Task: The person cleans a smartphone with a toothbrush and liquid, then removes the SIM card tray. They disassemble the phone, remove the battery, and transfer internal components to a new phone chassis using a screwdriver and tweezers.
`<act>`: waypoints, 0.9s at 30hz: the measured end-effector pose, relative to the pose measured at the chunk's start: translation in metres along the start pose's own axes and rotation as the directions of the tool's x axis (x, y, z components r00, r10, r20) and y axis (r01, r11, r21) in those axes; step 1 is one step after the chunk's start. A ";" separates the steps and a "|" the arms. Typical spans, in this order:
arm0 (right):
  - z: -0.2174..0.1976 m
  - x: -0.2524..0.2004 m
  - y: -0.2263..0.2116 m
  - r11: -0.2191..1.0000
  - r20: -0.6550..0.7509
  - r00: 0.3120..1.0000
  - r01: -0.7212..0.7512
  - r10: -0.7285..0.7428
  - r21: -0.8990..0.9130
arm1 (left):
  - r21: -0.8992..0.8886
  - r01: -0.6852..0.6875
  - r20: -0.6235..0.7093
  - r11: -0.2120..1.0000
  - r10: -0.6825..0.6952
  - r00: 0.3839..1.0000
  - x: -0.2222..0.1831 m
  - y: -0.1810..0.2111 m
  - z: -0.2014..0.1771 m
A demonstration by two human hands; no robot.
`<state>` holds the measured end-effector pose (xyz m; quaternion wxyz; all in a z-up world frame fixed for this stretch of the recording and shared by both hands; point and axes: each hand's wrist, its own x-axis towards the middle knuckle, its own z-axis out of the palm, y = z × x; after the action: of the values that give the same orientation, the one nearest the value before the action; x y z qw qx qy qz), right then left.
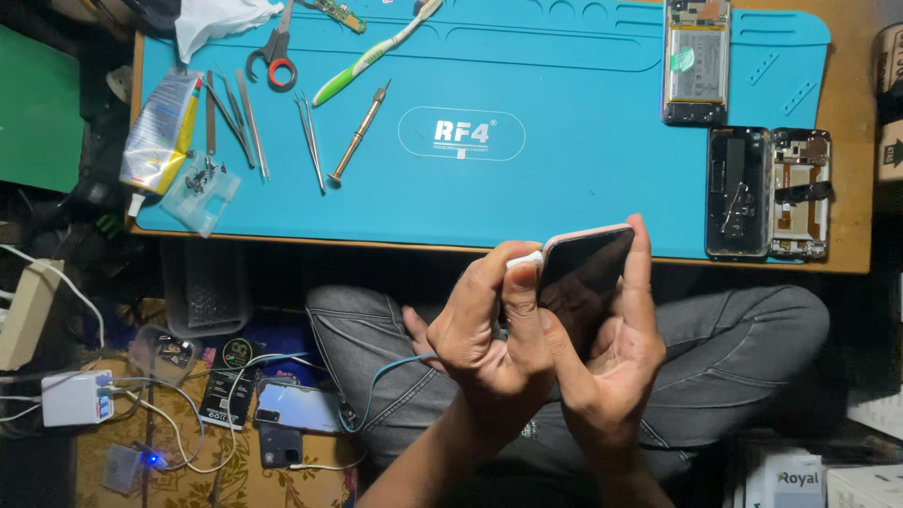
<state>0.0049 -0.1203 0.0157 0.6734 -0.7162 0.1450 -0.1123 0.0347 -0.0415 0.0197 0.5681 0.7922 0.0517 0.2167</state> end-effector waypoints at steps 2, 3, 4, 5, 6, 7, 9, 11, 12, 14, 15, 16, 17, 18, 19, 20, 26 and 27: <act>0.000 0.001 0.001 1.000 0.006 1.000 0.005 -0.005 -0.007 | -0.019 0.025 0.003 0.999 -0.025 1.000 0.001 0.000 0.001; -0.001 0.001 0.002 1.000 0.008 1.000 0.006 -0.006 -0.013 | -0.038 0.051 0.011 0.998 -0.051 0.999 0.000 0.000 0.001; 0.000 0.001 0.001 1.000 0.009 1.000 0.005 -0.005 -0.013 | -0.037 0.053 0.011 0.998 -0.053 0.999 0.000 0.000 0.002; 0.000 0.002 -0.001 0.999 0.009 1.000 0.026 -0.026 -0.039 | 0.017 0.056 -0.008 0.998 -0.056 0.998 0.000 0.001 0.003; 0.001 0.003 -0.002 0.997 0.010 0.999 0.048 -0.047 -0.064 | 0.070 0.060 -0.026 0.996 -0.058 0.998 0.000 0.001 0.004; 0.001 0.003 -0.001 0.997 0.009 0.999 0.047 -0.046 -0.065 | 0.071 0.061 -0.025 0.996 -0.059 0.998 -0.001 0.001 0.005; 0.002 0.004 0.000 1.000 0.009 1.000 0.013 -0.013 -0.006 | 0.060 0.086 -0.024 0.995 -0.084 0.996 0.000 0.001 0.006; 0.000 0.006 0.003 1.000 0.010 1.000 0.018 -0.017 -0.022 | 0.076 0.086 -0.021 0.993 -0.085 0.996 0.001 0.001 0.006; -0.001 0.006 0.004 0.999 0.012 1.000 0.021 -0.020 -0.037 | 0.093 0.088 -0.019 0.992 -0.086 0.996 0.001 0.000 0.006; 0.000 0.008 0.006 0.999 0.004 1.000 0.026 -0.026 -0.026 | -0.037 0.066 0.031 0.997 -0.065 0.997 0.007 -0.001 0.006; -0.001 0.010 0.006 0.999 0.001 0.999 0.034 -0.034 -0.017 | -0.168 0.051 0.072 0.984 -0.040 0.997 0.009 -0.001 0.006; -0.002 0.015 0.010 0.999 0.004 0.999 0.034 -0.034 -0.015 | -0.166 0.051 0.070 0.985 -0.040 0.997 0.014 -0.005 0.008; -0.003 0.018 0.014 0.999 -0.033 0.999 0.027 -0.028 -0.018 | -0.297 0.168 0.037 0.940 -0.164 0.986 0.020 -0.009 0.010; -0.004 0.022 0.018 1.000 -0.071 0.997 0.020 -0.021 -0.021 | -0.425 0.271 0.023 0.864 -0.289 0.957 0.026 -0.012 0.011; -0.007 0.035 0.021 1.000 -0.075 0.997 0.021 -0.022 -0.014 | -0.422 0.266 0.025 0.867 -0.283 0.959 0.040 -0.032 0.010; -0.011 0.047 0.023 0.996 -0.063 0.996 0.065 -0.069 -0.064 | -0.229 0.127 -0.028 0.965 -0.137 0.990 0.055 -0.053 0.010; -0.020 0.093 0.053 0.975 0.083 0.985 0.162 -0.151 -0.152 | 0.304 -0.259 0.094 0.917 0.242 0.966 0.097 -0.134 0.009; -0.019 0.096 0.056 0.980 0.118 0.983 0.154 -0.139 -0.129 | 0.335 -0.288 0.133 0.897 0.258 0.957 0.098 -0.134 0.008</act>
<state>0.0849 -0.1753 -0.0421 0.6190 -0.7748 0.0626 -0.1124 0.1486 0.0304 -0.0785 0.3835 0.8886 -0.0466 0.2475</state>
